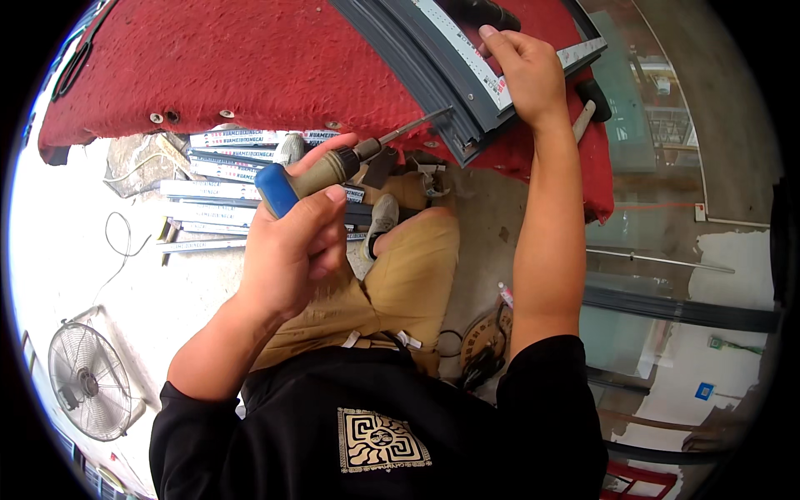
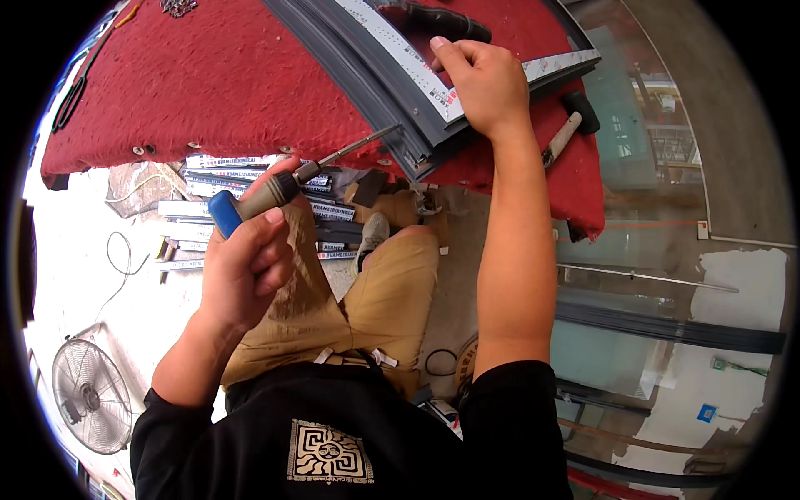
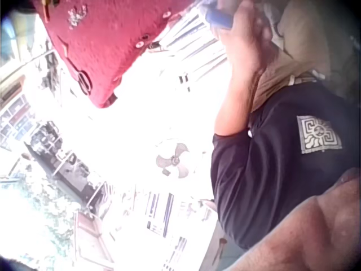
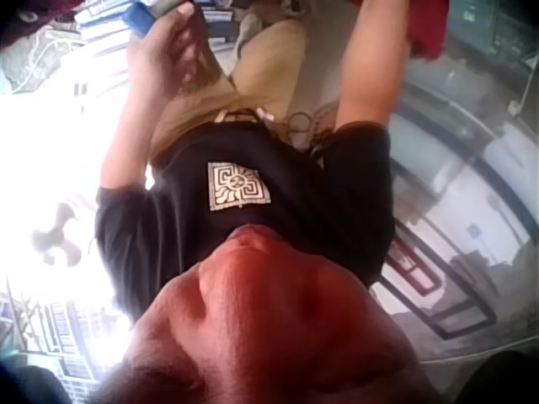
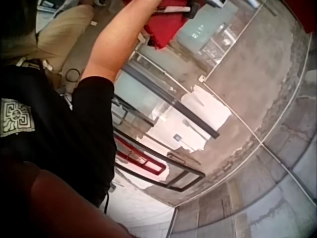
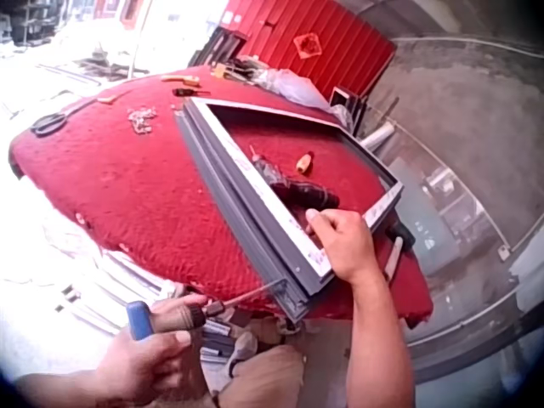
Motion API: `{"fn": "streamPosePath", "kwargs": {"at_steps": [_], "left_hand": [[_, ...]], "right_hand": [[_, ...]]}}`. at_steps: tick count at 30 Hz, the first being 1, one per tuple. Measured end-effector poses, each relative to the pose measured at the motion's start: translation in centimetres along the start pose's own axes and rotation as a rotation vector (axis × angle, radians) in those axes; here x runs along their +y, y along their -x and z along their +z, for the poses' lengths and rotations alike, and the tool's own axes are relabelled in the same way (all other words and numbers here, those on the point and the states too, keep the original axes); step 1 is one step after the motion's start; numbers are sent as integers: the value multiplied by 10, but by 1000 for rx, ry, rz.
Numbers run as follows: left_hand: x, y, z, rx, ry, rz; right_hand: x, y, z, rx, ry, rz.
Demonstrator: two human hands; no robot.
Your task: The person uses a drill, a screwdriver, and a mallet to secure screws into the corners of a metal frame on a red work surface.
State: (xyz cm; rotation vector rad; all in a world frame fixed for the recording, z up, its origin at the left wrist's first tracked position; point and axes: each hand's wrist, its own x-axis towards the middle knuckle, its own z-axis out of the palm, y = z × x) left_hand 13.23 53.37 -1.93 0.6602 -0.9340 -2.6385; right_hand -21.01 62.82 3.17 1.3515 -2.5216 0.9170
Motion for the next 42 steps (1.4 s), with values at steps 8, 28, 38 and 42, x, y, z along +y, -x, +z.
{"fn": "streamPosePath", "kwargs": {"at_steps": [8, 28, 38, 42], "left_hand": [[6, -10, -22, -109, -236, 46], [-8, -5, -21, -117, 284, -102], [20, 25, -29, 205, -654, 885], [45, 6, -29, 410, -1226, 1099]], "right_hand": [[-2, -2, -1, -23, 34, 24], [-3, 0, -1, -16, -12, 32], [-13, 2, -4, 37, -16, 22], [2, 20, -5, 358, -293, -48]]}}
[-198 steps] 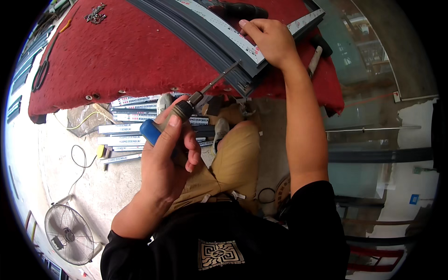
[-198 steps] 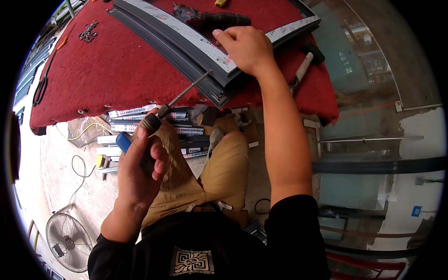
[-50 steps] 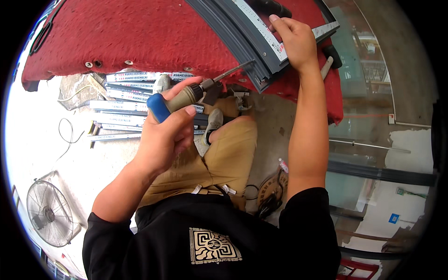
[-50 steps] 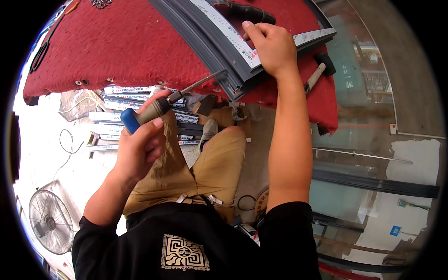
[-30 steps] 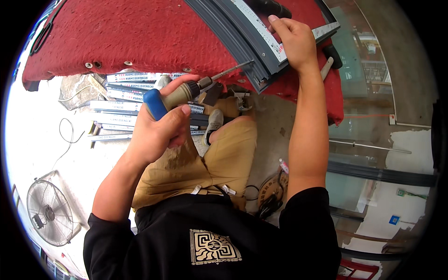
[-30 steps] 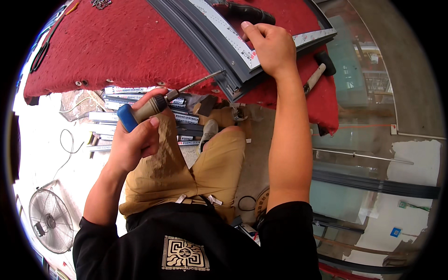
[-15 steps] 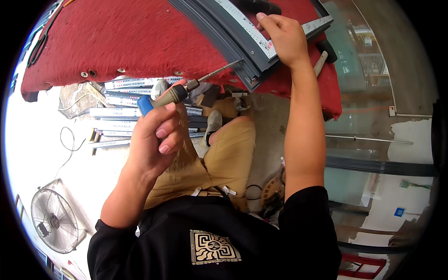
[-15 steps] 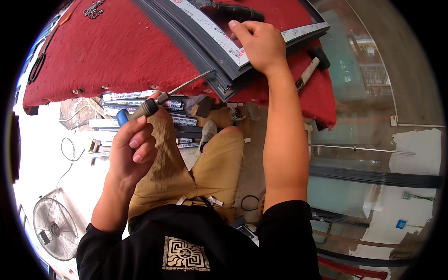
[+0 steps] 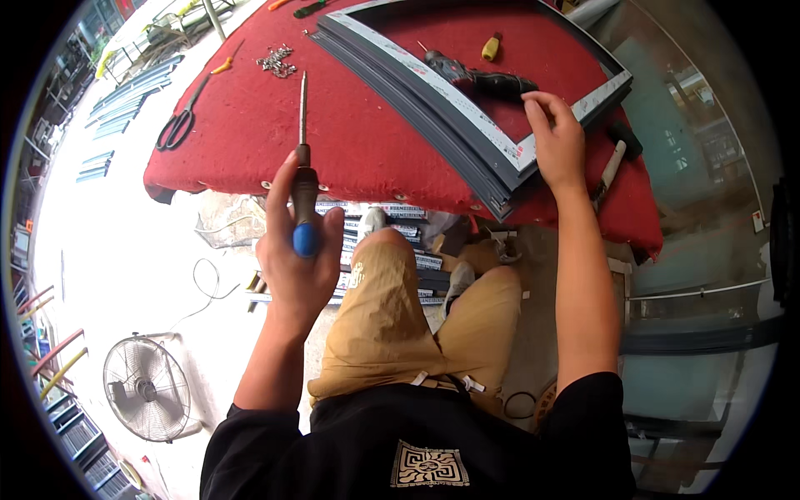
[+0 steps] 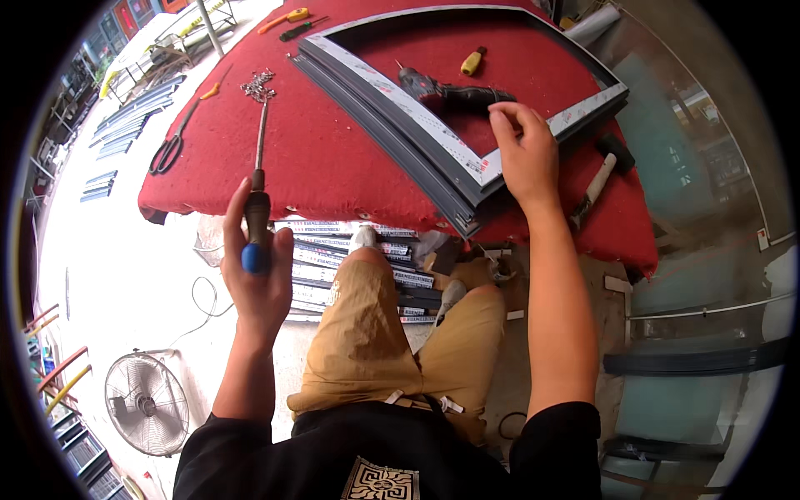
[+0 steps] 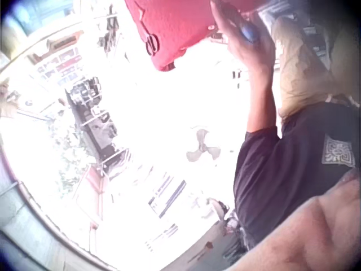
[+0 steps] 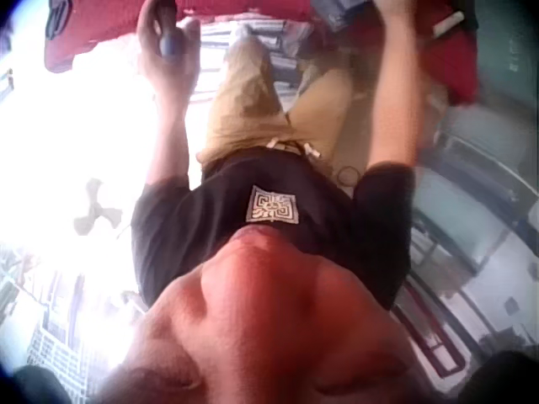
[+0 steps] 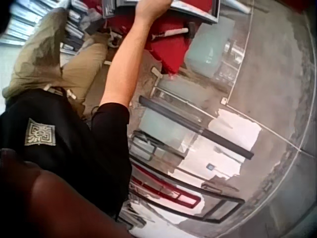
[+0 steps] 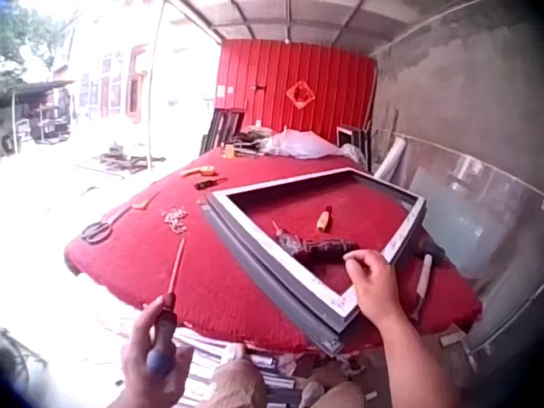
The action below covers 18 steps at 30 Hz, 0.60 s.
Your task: The person uses a drill, a screwdriver, and a mallet to secure screws into the corners of a metal frame on a red work surface.
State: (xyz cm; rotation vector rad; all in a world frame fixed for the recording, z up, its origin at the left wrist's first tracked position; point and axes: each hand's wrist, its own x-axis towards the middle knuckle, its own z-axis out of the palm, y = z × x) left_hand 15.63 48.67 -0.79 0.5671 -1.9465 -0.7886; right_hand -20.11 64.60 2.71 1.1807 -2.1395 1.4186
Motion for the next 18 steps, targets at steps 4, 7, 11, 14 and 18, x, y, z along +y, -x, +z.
{"fn": "streamPosePath", "kwargs": {"at_steps": [4, 7, 11, 14, 18], "left_hand": [[-22, -35, -2, -61, -377, 77], [-33, -67, 8, -53, -489, 123], [-59, -101, 21, -92, -562, 136], [-59, -116, 24, -233, -641, 35], [-56, -120, 24, -315, -593, 65]], "right_hand": [[-19, 93, -27, 221, 230, -132], [-8, 199, -56, 108, 307, 28], [17, 336, -100, -119, 429, 302], [9, 402, -115, -101, 358, 567], [9, 421, -116, -70, 417, 709]]}}
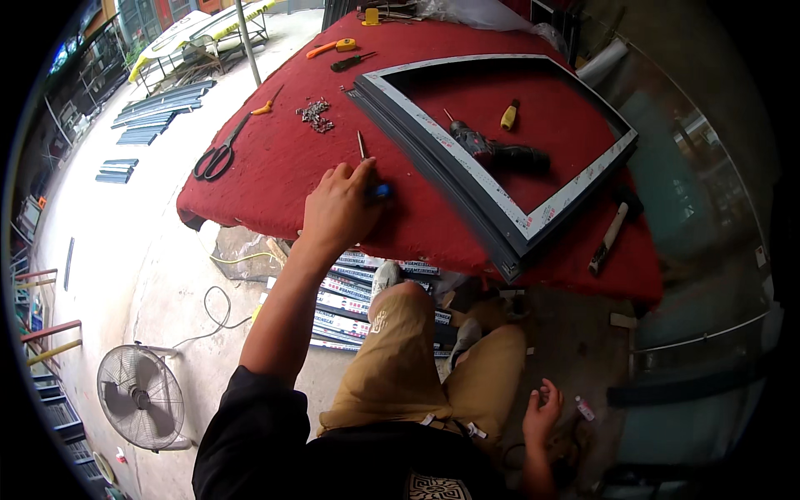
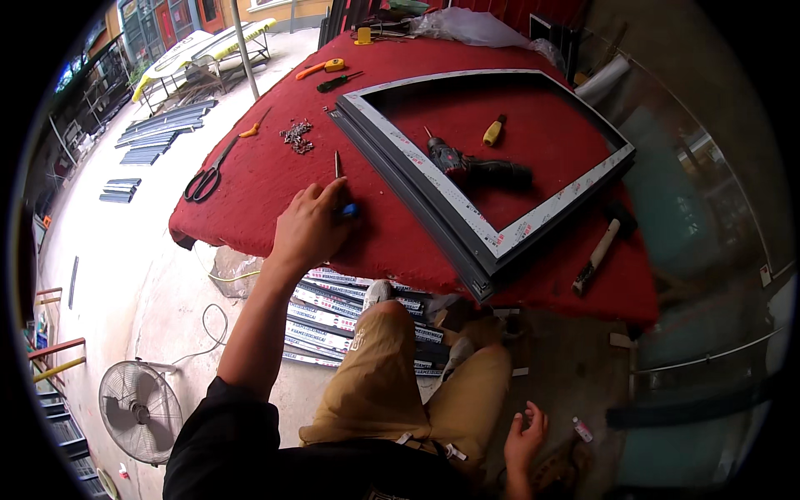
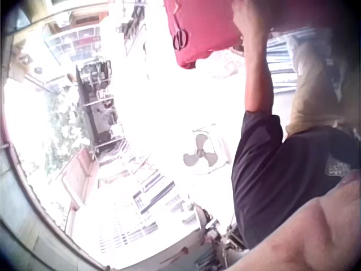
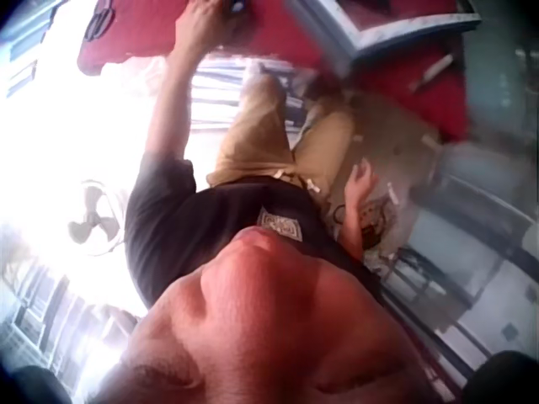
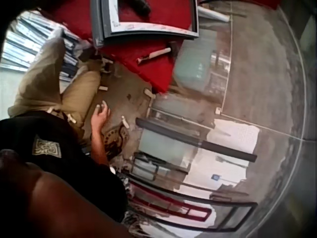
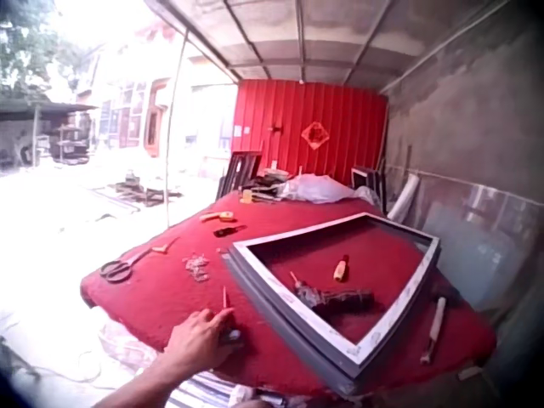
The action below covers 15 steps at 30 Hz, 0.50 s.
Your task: The person uses a drill, a screwdriver, and a mallet to secure screws into the corners of a metal frame on a red work surface.
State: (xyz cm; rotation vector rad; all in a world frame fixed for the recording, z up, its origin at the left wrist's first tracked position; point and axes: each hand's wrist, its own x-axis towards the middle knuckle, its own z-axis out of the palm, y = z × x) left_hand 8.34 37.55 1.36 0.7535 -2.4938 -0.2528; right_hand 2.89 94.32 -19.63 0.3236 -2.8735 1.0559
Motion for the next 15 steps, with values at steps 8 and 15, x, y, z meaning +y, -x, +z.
{"fn": "streamPosePath", "kwargs": {"at_steps": [8, 15], "left_hand": [[-29, -15, 3, -29, 164, 78], [-44, -28, 33, 106, 349, 14]], "right_hand": [[-167, -126, -27, 312, -222, -542], [-339, -258, -53, 241, -107, -959]]}}
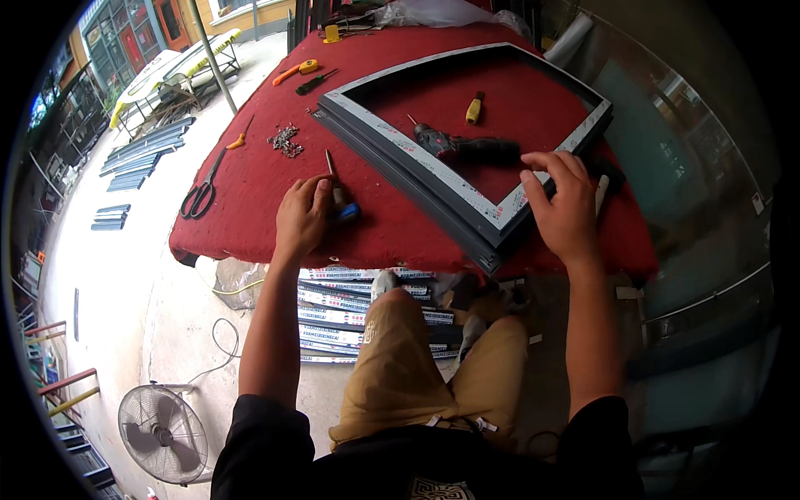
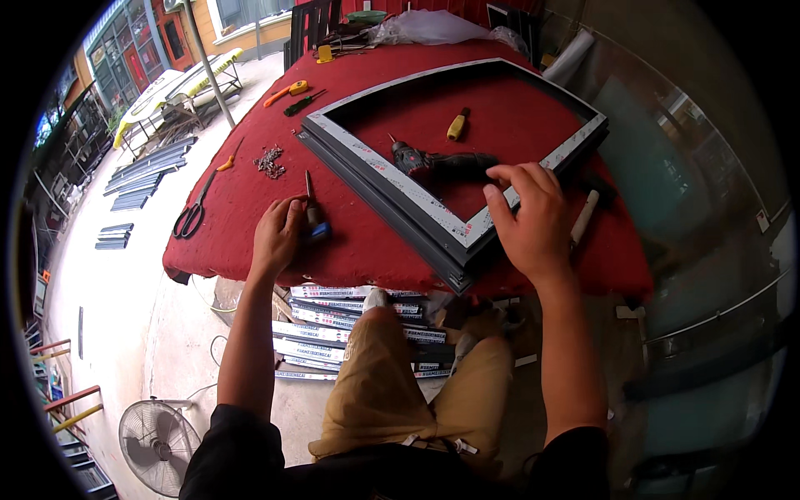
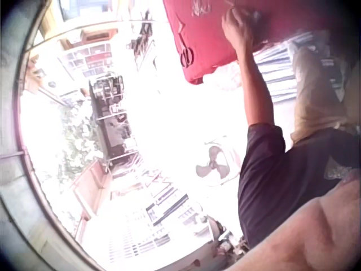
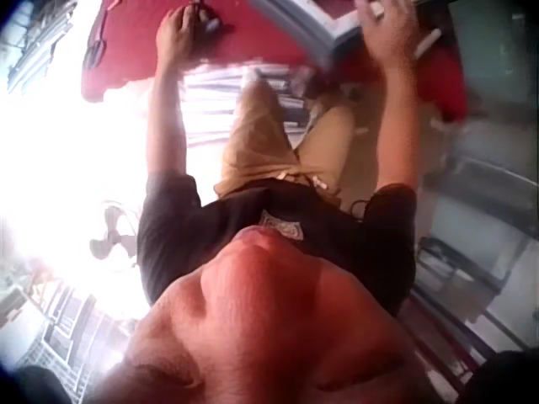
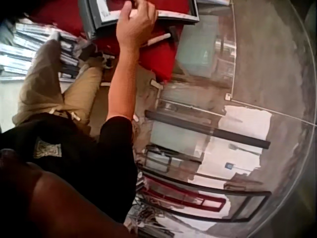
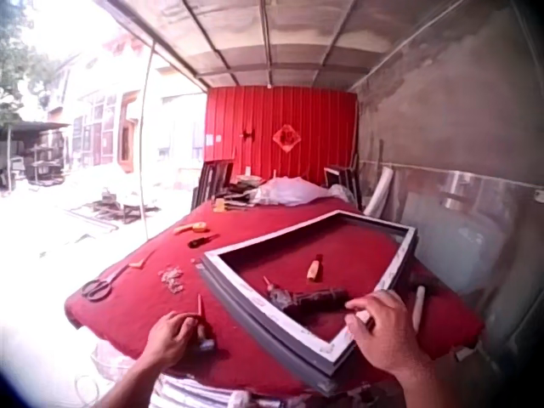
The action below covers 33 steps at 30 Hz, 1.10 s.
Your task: The person uses a drill, a screwdriver, and a mallet to secure screws into the corners of a metal frame on a red work surface.
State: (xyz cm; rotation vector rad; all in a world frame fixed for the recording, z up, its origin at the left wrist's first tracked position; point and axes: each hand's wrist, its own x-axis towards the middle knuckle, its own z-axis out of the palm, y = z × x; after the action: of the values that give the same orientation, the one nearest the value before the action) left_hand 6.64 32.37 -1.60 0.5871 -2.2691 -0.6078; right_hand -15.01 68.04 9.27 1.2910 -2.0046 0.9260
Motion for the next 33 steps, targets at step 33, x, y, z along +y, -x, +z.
{"fn": "streamPosePath", "kwargs": {"at_steps": [33], "left_hand": [[2, 4, 0, 15, -40, -90]], "right_hand": [[76, -38, 107, -338, 130, 379]]}}
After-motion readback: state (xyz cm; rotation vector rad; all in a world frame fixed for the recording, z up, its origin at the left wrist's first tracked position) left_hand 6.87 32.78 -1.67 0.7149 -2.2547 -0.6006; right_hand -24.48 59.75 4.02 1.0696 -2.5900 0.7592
